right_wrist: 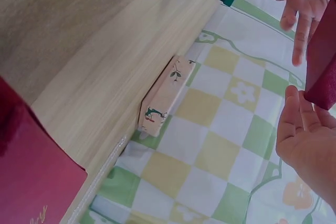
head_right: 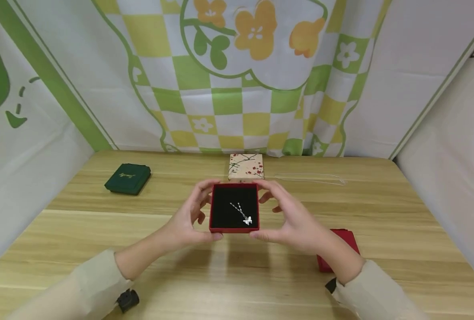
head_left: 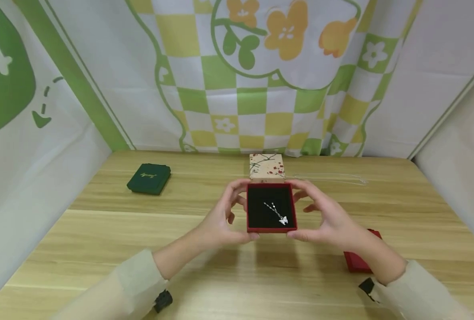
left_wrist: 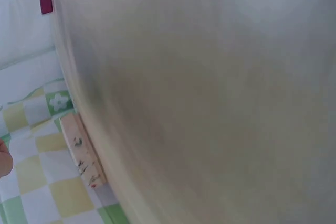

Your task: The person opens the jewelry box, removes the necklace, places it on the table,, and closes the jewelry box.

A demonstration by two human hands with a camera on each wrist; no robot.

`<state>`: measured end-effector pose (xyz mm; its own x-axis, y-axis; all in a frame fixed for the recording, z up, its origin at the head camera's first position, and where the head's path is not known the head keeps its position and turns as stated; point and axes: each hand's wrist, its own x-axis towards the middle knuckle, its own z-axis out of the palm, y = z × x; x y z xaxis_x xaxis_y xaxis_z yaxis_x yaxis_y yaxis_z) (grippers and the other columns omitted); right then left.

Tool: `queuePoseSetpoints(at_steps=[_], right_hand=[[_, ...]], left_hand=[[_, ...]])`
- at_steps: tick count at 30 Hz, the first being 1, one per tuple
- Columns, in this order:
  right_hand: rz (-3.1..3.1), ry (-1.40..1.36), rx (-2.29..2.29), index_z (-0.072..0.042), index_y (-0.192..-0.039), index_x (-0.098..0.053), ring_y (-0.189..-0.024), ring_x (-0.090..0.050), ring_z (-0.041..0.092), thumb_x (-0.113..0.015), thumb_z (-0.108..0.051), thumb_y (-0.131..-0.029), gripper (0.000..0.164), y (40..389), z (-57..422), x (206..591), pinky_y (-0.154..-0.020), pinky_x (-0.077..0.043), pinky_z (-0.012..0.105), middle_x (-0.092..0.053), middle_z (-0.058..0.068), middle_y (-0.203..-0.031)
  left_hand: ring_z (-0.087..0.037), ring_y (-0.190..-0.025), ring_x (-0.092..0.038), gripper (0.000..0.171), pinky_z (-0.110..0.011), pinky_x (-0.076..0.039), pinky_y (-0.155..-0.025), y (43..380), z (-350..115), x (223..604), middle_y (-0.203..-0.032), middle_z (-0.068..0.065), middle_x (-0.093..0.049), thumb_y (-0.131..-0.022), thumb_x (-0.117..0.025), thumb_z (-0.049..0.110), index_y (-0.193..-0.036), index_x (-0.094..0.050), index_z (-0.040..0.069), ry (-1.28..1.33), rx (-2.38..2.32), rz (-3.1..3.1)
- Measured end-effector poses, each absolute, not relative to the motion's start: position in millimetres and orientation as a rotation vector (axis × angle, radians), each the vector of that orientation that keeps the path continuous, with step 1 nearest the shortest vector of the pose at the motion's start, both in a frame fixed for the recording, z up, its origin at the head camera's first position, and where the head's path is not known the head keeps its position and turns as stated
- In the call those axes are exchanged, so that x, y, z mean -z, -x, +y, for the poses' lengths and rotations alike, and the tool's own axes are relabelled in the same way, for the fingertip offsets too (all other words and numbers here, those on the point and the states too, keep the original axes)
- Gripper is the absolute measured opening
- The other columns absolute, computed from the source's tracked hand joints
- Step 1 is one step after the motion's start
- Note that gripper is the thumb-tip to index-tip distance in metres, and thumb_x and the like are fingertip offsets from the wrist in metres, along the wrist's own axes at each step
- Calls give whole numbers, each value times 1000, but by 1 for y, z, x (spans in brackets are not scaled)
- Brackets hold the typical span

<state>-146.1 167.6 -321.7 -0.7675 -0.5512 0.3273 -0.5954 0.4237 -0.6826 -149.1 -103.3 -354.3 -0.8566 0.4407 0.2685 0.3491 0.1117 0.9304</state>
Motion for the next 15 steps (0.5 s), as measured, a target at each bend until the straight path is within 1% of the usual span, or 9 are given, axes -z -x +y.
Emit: queuePoseSetpoints(at_steps=[2,4,6,8,9,11,13,15], right_hand=[[-2601,-1047,-1291,-16,-150,-38,-114,-53,13,-90,-13,-70,95,146,167,321,-85,-53,32,-54,3,-136],[-2600,-1040,-1282,-15,-150,-37,-114,-53,13,-90,-12,-70,96,146,166,321,-85,-52,33,-53,3,-136],[-2601,-1033,-1257,-17,-151,-33,-114,-53,15,-90,-12,-71,98,146,165,322,-85,-51,35,-52,3,-138],[-2595,-1043,-1208,-17,-150,-31,-116,-52,18,-89,-14,-72,98,144,164,322,-86,-50,40,-49,4,-140],[-2589,-1059,-1178,-17,-149,-32,-119,-51,19,-88,-15,-74,94,143,164,321,-87,-49,42,-48,3,-141],[-2577,-1082,-1093,-19,-145,-37,-125,-47,21,-83,-18,-80,79,141,163,319,-94,-46,48,-46,2,-144],[-2578,-1067,-970,-19,-141,-45,-130,-44,22,-76,-22,-87,63,138,159,316,-99,-44,52,-46,2,-144],[-2574,-1031,-832,-16,-136,-51,-132,-45,22,-69,-22,-93,47,134,153,313,-105,-43,52,-49,3,-142]], left_hand=[[-19,-103,-53,107,-25,-32,-56,150,-105,352,-138,-2,-50,-65,-89,8,-150,-29,29,-834,-1790,2382],[-17,-102,-53,109,-25,-34,-56,151,-107,350,-133,0,-50,-64,-91,10,-150,-29,35,-855,-1722,2448],[-16,-101,-53,106,-25,-35,-56,151,-108,348,-124,1,-54,-64,-91,10,-149,-34,35,-872,-1675,2503],[-16,-99,-54,101,-26,-36,-57,151,-107,347,-115,1,-58,-63,-92,10,-146,-39,32,-888,-1651,2542],[-15,-98,-55,99,-26,-36,-56,151,-107,347,-110,1,-60,-62,-93,9,-144,-42,30,-891,-1647,2557],[-14,-96,-56,96,-24,-35,-54,150,-105,347,-105,2,-61,-60,-94,10,-142,-45,27,-899,-1644,2588],[-15,-95,-57,95,-24,-36,-54,149,-104,346,-104,3,-62,-59,-94,11,-140,-47,25,-920,-1651,2604],[-14,-96,-57,94,-24,-39,-55,148,-103,346,-105,2,-62,-59,-94,11,-140,-48,22,-948,-1655,2620]])
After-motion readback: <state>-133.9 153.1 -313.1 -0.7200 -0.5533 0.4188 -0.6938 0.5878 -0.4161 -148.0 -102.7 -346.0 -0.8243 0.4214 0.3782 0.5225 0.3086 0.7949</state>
